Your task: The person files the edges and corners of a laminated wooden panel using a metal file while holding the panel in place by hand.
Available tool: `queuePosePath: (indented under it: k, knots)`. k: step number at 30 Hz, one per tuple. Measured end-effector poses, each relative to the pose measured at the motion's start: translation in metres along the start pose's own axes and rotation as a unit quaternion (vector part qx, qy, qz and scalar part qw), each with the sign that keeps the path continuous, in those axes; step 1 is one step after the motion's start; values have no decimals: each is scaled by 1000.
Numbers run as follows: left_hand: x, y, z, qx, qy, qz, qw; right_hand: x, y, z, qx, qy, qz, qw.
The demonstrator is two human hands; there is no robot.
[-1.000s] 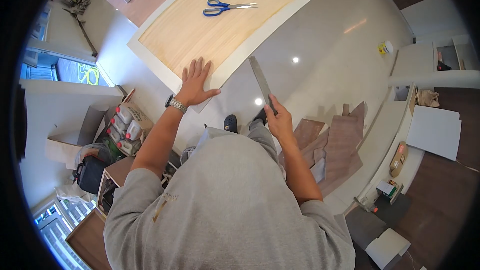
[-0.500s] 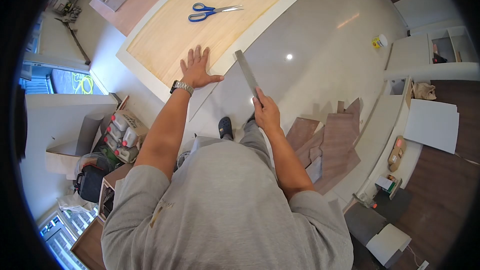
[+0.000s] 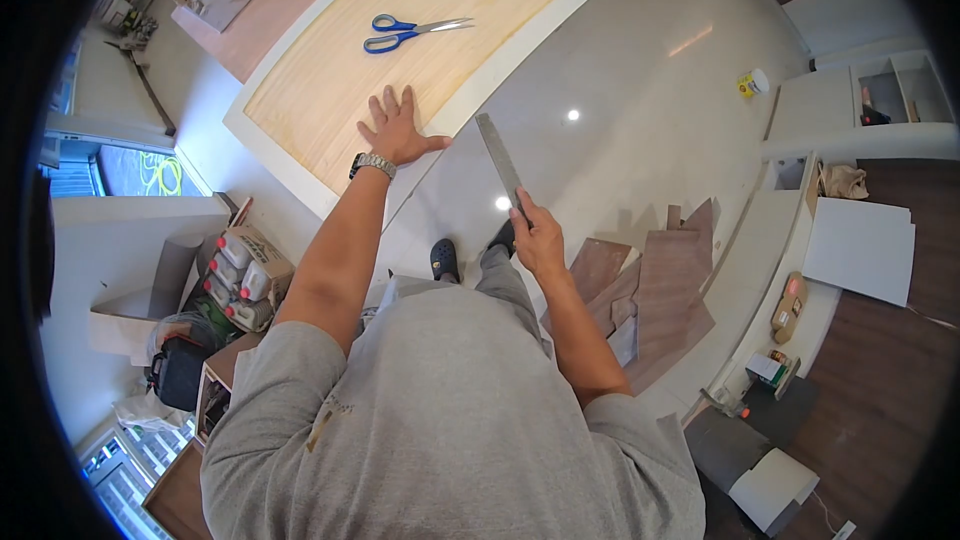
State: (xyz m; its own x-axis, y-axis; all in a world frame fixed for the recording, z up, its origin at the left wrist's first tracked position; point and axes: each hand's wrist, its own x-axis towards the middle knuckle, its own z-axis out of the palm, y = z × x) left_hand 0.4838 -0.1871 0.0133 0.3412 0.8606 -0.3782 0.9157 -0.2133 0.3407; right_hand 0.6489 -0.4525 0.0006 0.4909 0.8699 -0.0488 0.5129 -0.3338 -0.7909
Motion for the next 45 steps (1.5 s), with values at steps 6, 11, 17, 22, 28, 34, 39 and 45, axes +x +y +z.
queuePosePath:
  k: [6, 11, 17, 22, 28, 34, 39, 45]
  knots:
    - [4, -3, 6, -7, 13, 0, 1000, 12, 2, 6, -22, -16, -18, 999]
    - [-3, -1, 4, 8, 6, 4, 1000, 20, 5, 15, -5, -13, -25, 1000]
    - [-13, -5, -1, 9, -7, 31, 999, 25, 3, 21, -25, -23, -22, 999]
    - [-15, -16, -5, 27, -27, 65, 997, 23, -2, 26, -44, -46, -12, 998]
    - [-29, -41, -2, 39, -33, 72, 996, 16, -3, 25, -101, -68, -40, 992]
    - [-35, -52, 2, 60, -56, 69, 994, 80, -20, 52, -194, -62, -79, 976]
    - [-32, -51, -3, 60, -63, 68, 994, 100, -30, 47, -188, -52, -78, 978]
    - [-34, -47, -7, 65, -85, 57, 993, 45, 10, 27, -185, -77, -59, 978]
